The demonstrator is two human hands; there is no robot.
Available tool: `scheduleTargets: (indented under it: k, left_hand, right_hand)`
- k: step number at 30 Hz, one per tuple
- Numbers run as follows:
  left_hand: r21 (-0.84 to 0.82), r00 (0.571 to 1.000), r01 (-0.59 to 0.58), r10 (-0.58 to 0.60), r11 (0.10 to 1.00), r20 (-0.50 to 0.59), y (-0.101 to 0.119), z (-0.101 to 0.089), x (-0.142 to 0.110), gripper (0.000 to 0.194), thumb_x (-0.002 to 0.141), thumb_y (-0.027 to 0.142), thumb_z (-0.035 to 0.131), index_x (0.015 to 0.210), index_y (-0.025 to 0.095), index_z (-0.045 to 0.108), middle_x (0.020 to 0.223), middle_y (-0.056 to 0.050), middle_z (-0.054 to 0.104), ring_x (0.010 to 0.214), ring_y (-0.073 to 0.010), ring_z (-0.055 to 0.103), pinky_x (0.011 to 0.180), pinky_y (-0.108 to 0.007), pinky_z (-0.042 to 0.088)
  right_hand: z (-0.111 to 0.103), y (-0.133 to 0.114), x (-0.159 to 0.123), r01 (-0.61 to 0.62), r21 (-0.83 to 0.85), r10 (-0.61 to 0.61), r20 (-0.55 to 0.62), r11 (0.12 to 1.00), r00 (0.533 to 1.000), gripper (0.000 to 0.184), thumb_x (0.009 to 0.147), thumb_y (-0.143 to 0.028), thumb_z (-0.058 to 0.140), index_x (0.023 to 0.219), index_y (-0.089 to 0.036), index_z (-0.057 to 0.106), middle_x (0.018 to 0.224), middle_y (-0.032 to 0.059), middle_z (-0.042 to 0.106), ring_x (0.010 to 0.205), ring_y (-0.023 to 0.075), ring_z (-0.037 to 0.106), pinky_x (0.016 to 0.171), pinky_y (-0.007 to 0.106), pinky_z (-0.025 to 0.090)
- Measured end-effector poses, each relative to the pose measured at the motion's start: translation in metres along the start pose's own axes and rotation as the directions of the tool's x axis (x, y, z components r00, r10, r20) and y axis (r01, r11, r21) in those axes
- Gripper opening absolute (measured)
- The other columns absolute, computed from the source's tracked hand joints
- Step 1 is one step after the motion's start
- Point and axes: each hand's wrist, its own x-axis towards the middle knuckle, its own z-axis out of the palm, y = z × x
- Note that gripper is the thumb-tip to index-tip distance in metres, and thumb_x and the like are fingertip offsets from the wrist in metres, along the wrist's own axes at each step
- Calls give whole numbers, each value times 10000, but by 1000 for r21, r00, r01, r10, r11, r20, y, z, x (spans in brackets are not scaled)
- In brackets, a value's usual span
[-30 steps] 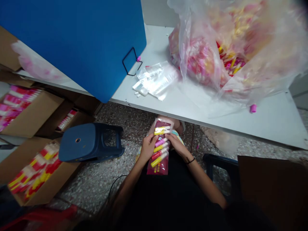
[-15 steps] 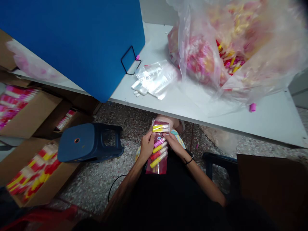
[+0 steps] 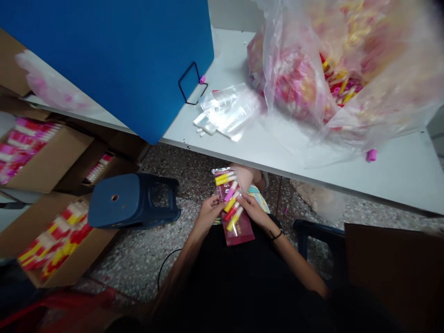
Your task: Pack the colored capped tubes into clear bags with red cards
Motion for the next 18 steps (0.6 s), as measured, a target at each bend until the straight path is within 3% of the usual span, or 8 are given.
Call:
scheduleTargets:
  k: [6, 12, 14, 16, 18]
  left_hand:
    - [58, 982, -134, 140, 989, -123, -4, 3, 11, 232, 627, 336, 654, 720, 125, 629, 625, 10, 611, 562, -110, 516, 535, -201, 389]
    - [35, 966, -188, 191, 982, -176, -10, 2, 13, 322, 725, 443, 612, 823, 137, 639, 709, -1, 641, 638, -127, 555, 575, -204, 415]
    - [-52, 983, -144, 137, 988, -119, -8, 0, 4, 347, 717, 451, 645, 886, 148, 633, 781, -15, 662, 706, -144, 594, 628, -213, 450]
    - [-123, 999, -25, 28, 992, 21, -4, -2, -8, 412, 685, 406, 704, 999, 155, 615, 887, -43, 677, 784, -170, 626, 698, -245, 481]
    - [-137, 983, 99, -75, 986, 169, -3, -3, -18, 485, 654, 344, 748, 1070, 150, 594, 961, -75, 678, 824, -190, 642, 741, -275, 496]
  right_hand:
    - [9, -5, -2, 36, -15, -35, 105, 999, 994, 385, 759, -482, 598, 1019, -198, 612, 844, 3, 668, 755, 155, 592, 723, 285, 485]
    - [3, -2, -5, -90, 95, 69, 202, 991, 977, 370, 703, -451, 670, 968, -194, 643, 792, 1, 676, 674, 151, 608, 637, 285, 510]
    - [1, -3, -5, -108, 174, 79, 167, 979, 983, 355, 707, -437, 674, 963, -193, 649, 823, 3, 687, 686, 144, 621, 694, 292, 512]
    - [0, -4, -3, -69, 219, 55, 67, 973, 996, 339, 702, -437, 680, 934, -192, 654, 830, 4, 692, 714, 146, 631, 741, 294, 506]
    - [2, -6, -2, -27, 209, 32, -21, 978, 999, 342, 683, -455, 690, 901, -195, 652, 817, 4, 692, 724, 156, 633, 753, 304, 505]
